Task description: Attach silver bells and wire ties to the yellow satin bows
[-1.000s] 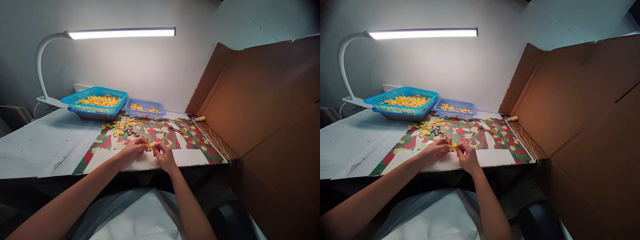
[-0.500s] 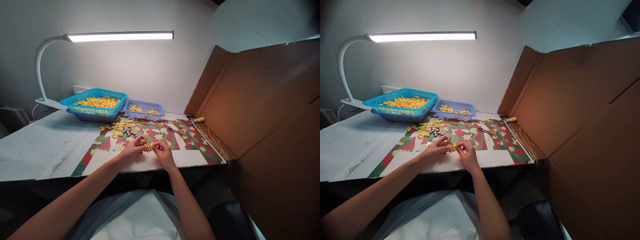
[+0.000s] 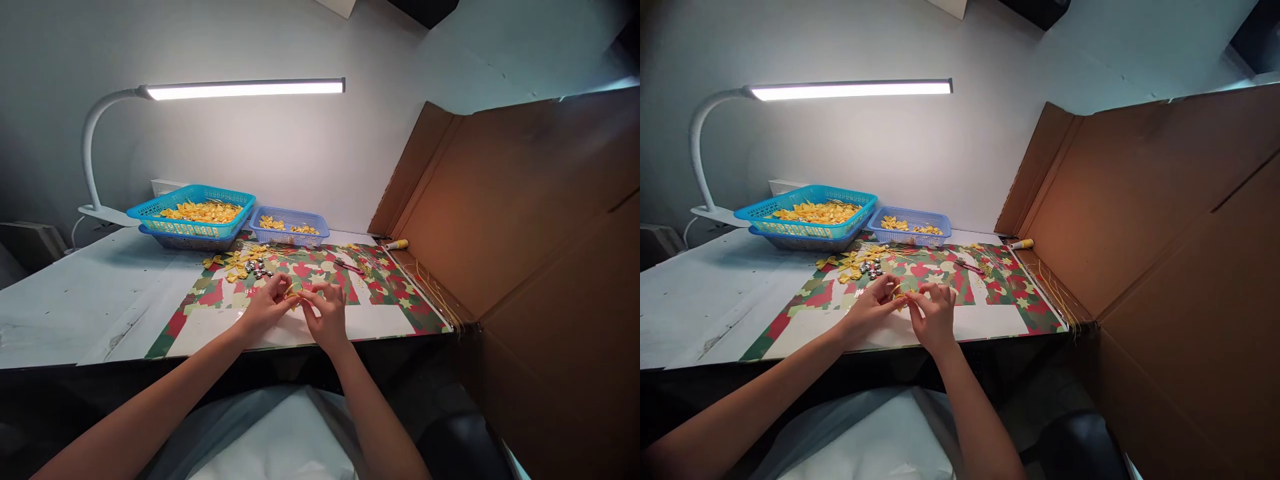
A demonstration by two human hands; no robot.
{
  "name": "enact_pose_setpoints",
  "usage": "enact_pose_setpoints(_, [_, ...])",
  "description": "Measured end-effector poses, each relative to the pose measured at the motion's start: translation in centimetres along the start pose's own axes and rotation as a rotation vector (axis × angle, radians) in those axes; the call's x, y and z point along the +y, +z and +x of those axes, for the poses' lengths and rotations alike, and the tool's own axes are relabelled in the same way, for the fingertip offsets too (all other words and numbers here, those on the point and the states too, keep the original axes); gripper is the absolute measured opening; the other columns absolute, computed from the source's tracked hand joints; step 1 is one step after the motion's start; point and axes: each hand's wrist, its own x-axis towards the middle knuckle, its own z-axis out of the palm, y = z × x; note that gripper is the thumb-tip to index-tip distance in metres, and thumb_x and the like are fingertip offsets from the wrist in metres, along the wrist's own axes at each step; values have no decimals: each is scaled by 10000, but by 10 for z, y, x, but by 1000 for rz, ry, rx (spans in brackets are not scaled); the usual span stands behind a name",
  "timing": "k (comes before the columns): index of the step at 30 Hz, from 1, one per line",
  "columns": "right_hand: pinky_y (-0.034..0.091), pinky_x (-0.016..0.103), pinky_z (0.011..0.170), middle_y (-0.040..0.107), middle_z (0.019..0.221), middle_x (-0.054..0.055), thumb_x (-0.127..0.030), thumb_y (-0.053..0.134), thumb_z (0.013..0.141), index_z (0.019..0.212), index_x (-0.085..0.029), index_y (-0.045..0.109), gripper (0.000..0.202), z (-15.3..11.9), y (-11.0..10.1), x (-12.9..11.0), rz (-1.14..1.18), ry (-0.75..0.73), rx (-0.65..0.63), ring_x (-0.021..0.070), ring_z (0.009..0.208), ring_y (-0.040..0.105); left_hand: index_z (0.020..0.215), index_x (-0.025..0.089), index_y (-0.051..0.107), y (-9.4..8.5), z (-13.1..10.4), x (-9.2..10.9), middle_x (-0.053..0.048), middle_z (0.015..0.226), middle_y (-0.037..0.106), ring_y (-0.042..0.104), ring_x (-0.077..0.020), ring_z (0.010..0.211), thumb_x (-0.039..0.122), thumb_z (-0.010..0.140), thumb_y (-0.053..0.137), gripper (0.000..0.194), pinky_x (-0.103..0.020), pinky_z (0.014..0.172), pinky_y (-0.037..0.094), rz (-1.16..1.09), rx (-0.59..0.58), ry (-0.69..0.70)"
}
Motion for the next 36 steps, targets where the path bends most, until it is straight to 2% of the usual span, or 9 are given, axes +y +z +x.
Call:
enact_pose_setpoints(5, [319, 371, 816, 658, 968, 35, -143, 666, 884, 951, -264, 746, 160, 7, 4, 4, -118, -50, -92, 220, 929, 515, 881, 224, 501, -2, -1, -6, 83, 638, 513, 337, -85, 519, 303, 764, 714, 256, -201, 494, 247, 113, 9, 61])
enact_pose_setpoints(9, [326, 375, 825, 650, 944, 40, -131, 644, 870, 884, -221, 713, 114, 8, 8, 2, -70, -4, -86, 220, 917, 514, 889, 226, 504, -2, 1, -9, 84, 639, 464, 347, -93, 540, 310, 761, 701, 250, -203, 509, 263, 146, 19, 76])
enact_pose_setpoints(13, [377, 363, 805, 598, 920, 53, -160, 567, 905, 843, -211, 680, 139, 11, 10, -3, 149, 144, -3, 221, 908, 512, 880, 228, 496, 0, 5, -8, 74, 666, 481, 397, -99, 552, 344, 752, 694, 263, -209, 526, 306, 145, 16, 52])
enact_pose_setpoints(17, [431, 328, 756, 571, 920, 45, -279, 514, 971, 846, -226, 620, 173, 22, 1, -5, 517, 262, 109, 195, 883, 553, 834, 227, 464, 1, 10, -4, 79, 635, 472, 430, -103, 539, 377, 732, 690, 290, -209, 515, 312, 122, 13, -16])
enact_pose_setpoints(20, [433, 289, 642, 628, 941, 31, -396, 503, 993, 873, -240, 553, 203, 35, -10, -6, 777, 354, 148, 149, 731, 567, 813, 230, 442, 1, 15, -3, 85, 591, 478, 447, -106, 515, 394, 710, 686, 312, -207, 493, 300, 96, 8, -63])
enact_pose_setpoints(22, [411, 268, 554, 630, 820, -6, -481, 503, 984, 879, -249, 509, 255, 42, -17, -6, 890, 419, 126, 118, 575, 521, 815, 229, 450, 0, 19, -4, 84, 580, 502, 451, -104, 498, 392, 693, 694, 318, -207, 482, 290, 88, 3, -82])
enact_pose_setpoints(28, [386, 244, 447, 403, 581, -83, -657, 556, 886, 845, -260, 455, 412, 55, -26, -2, 991, 520, 59, 100, 447, 407, 830, 221, 501, -1, 31, -1, 89, 546, 536, 445, -98, 453, 355, 689, 696, 275, -207, 447, 276, 119, -26, -98])
enact_pose_setpoints(32, [392, 257, 467, 303, 579, -87, -629, 559, 886, 862, -265, 452, 380, 57, -27, 4, 1006, 536, 95, 102, 459, 326, 852, 219, 540, -3, 40, 1, 97, 525, 525, 463, -103, 428, 362, 699, 706, 267, -201, 418, 278, 168, -57, -69])
enact_pose_setpoints(36, [399, 269, 495, 306, 597, -76, -559, 558, 887, 880, -265, 458, 310, 57, -27, 10, 1021, 548, 123, 113, 490, 323, 871, 217, 569, -4, 44, 0, 97, 532, 528, 486, -106, 432, 358, 720, 713, 252, -198, 411, 296, 232, -62, -5])
